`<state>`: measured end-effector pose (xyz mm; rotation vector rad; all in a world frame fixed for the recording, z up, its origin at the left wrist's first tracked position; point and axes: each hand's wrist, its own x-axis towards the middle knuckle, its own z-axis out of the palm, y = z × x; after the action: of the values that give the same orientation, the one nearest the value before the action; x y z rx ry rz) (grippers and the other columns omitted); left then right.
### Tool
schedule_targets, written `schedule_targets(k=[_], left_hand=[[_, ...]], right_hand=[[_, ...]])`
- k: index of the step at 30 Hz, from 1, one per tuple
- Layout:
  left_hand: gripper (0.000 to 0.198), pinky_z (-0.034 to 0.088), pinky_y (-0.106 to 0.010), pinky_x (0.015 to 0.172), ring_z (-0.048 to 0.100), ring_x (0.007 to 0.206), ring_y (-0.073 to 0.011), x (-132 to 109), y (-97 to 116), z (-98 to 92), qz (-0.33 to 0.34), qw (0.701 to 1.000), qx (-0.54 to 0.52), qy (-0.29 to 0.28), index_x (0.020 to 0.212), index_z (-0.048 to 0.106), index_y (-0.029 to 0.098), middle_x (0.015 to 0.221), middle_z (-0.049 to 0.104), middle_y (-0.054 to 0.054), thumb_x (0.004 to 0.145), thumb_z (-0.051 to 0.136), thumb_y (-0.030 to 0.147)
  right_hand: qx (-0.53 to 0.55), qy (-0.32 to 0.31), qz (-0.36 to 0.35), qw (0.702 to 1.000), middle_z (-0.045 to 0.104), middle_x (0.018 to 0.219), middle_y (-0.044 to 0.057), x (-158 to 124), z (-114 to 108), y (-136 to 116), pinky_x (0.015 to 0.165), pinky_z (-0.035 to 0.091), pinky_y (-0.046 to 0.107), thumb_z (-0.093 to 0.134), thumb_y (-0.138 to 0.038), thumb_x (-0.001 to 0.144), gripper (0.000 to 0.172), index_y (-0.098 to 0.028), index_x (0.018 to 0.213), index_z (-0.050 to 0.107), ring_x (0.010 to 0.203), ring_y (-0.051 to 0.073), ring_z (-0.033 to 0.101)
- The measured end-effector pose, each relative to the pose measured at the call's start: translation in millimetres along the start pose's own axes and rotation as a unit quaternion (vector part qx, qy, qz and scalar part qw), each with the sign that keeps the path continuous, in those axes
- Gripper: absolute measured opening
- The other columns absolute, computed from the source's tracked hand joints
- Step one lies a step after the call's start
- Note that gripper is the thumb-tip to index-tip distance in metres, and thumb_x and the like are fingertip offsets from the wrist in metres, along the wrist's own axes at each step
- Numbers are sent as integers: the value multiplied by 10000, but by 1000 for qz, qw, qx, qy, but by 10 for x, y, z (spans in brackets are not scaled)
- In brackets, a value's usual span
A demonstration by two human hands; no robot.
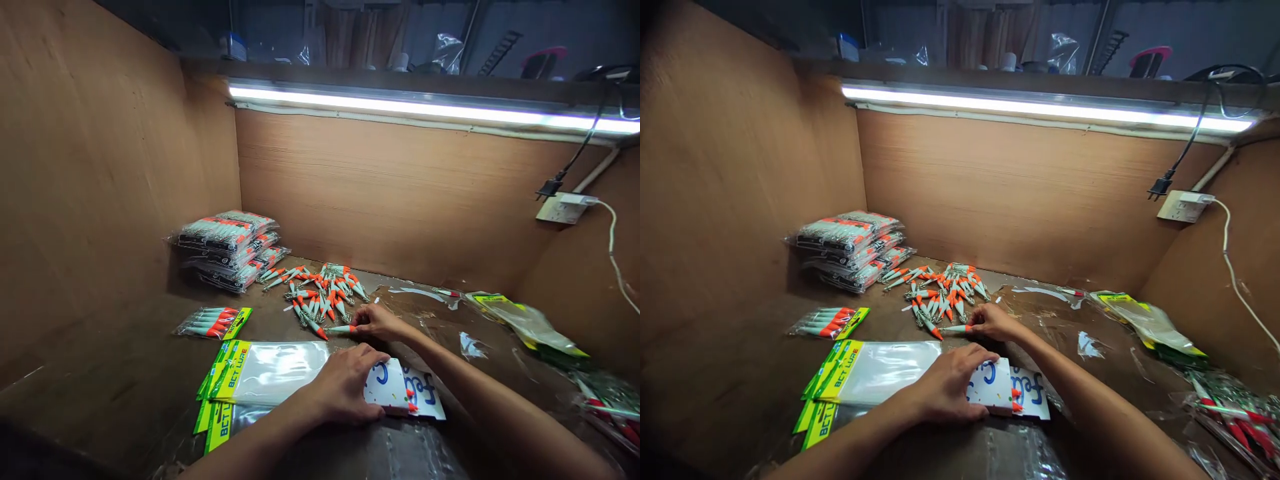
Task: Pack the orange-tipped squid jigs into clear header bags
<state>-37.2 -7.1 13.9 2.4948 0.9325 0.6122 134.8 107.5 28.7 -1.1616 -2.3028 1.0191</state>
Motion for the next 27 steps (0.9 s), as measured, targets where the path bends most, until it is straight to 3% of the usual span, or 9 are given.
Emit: schedule_targets(k=[4,8,11,14,19,22,24,27], left_hand=[[841,477,-403,954,583,1105,-292,-8,16,-21,4,1000,-18,-2,1378,468,326,1259,581,-42,613,808,407],[831,471,-401,958,584,1114,-292,-9,-17,-15,-10,999,-35,14,1390,452,317,1268,582,-48,636,791,397],[880,470,-397,968,571,1146,-292,9,-66,5,-12,998,-46,29,1419,414,296,1306,565,-63,630,794,373],[922,463,-399,987,551,1184,-293,31,-82,34,-7,998,-48,36,1448,371,292,1358,536,-70,630,790,354],[937,462,-402,992,553,1184,-288,61,-53,89,-2,998,-43,47,1467,345,286,1358,536,-73,635,774,327],[958,467,-396,986,560,1172,-284,59,-57,91,-3,998,-43,52,1473,335,278,1353,540,-74,626,778,330],[969,464,-396,992,558,1177,-286,48,-68,80,-5,998,-43,51,1476,332,274,1354,540,-77,621,784,338],[1001,456,-413,1007,550,1195,-301,25,-78,65,-20,998,-35,43,1484,318,285,1370,536,-80,607,798,343]], right_hand=[[59,-50,10,997,666,768,17,-369,-284,-38,596,432,230,633,-576,824,438,-151,905,705,644,124,546],[92,-5,43,995,673,818,33,-1008,-603,62,613,432,235,618,-598,835,466,-154,963,676,665,129,557],[35,44,87,995,673,775,29,-1488,-760,197,607,421,248,672,-566,806,411,-164,888,703,676,153,564],[-82,71,106,988,684,769,29,-1756,-715,254,589,410,258,653,-505,837,320,-193,844,724,673,170,573],[-239,149,37,959,691,820,25,-1613,-190,86,656,428,265,679,-327,837,98,-247,839,735,765,190,610],[-277,154,-7,948,680,819,23,-1439,59,-21,675,423,266,657,-253,853,87,-272,844,742,799,193,607],[-271,126,-41,953,674,800,24,-1386,75,-42,673,419,265,620,-239,881,153,-266,800,747,783,185,601],[-198,28,-77,977,696,804,24,-1332,-126,-11,692,440,260,607,-284,897,177,-252,821,765,780,180,621]])
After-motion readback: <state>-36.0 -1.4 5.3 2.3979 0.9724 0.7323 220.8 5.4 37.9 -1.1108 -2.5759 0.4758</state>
